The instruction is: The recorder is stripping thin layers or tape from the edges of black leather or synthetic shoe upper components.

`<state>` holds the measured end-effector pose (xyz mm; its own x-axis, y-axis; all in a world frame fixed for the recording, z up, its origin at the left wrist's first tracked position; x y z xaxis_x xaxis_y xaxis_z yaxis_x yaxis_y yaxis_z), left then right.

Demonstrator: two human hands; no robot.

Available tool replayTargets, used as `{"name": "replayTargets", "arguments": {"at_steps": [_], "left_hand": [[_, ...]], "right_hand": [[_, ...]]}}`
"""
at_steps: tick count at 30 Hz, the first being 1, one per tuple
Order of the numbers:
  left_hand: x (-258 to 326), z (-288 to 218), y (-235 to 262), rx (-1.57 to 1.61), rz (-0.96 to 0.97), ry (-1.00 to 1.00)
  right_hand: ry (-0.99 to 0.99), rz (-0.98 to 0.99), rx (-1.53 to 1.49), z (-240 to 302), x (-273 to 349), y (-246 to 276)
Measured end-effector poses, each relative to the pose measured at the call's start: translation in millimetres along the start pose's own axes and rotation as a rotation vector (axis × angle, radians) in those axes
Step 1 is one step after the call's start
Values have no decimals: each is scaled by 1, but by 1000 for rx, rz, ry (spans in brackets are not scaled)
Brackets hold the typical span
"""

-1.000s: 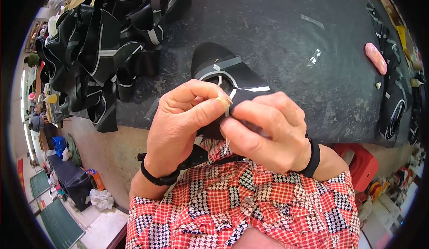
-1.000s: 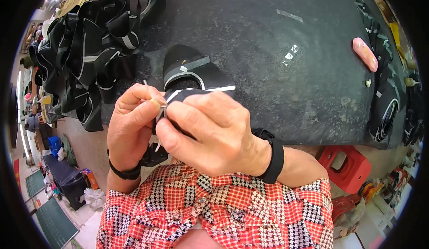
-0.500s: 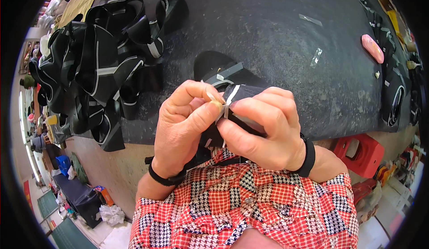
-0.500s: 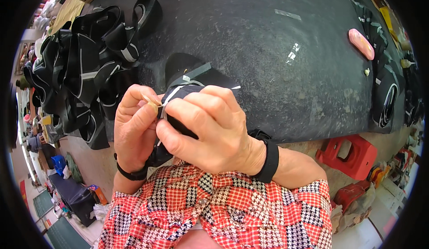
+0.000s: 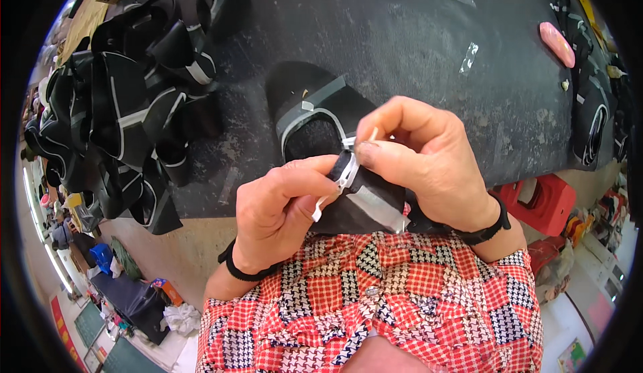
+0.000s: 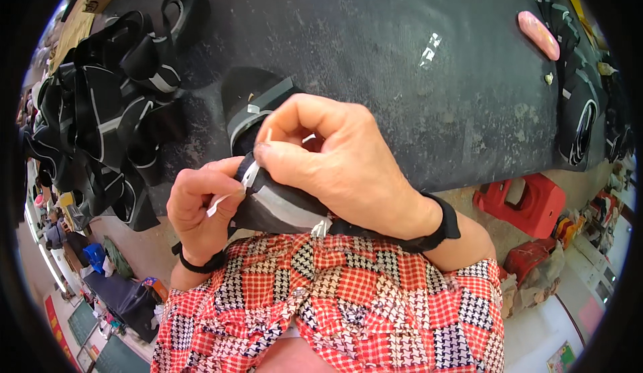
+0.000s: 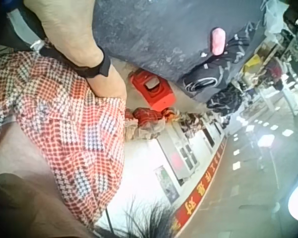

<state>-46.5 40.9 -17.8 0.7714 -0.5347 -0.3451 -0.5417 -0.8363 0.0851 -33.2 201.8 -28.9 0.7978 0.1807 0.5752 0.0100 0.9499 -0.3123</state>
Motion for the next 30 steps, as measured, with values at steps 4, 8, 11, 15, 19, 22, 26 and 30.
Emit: {"name": "replayTargets", "arguments": {"at_steps": [4,8,11,15,19,22,26,30], "left_hand": [[0,-1,-2,-55,59,-37],[-28,-17,-7,-24,-32,-107],[-40,-24,-11,-1,-103,-204],[-31,-13,-28,-149,-106,-256],[-21,-5,-42,-211,-113,-303],[-17,-7,-46,-259,-70,-270],[-6,-8,-52,-338,-47,-280],[-7,-14,-60,-427,81,-243]], "right_hand": [[1,1,-99,-6,8,3],[414,-25,121,30,19,8],[695,-79,422,71,36,-3],[624,-175,438,73,41,4],[217,-171,137,44,28,31],[132,-140,108,28,22,43],[130,-46,5,14,15,46],[97,-8,11,2,13,44]]}}
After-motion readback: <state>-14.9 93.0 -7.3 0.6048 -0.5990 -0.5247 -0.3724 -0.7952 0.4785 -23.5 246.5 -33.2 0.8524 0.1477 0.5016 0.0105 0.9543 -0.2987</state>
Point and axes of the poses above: each hand's wrist, its own x-axis away from the middle knuckle, its own y-axis out of the back of the hand, z = x × y, the point moved 5 cm from there along -x, towards the middle knuckle, and after that the axes turned 13 degrees about -y, right-handed, at the moved point
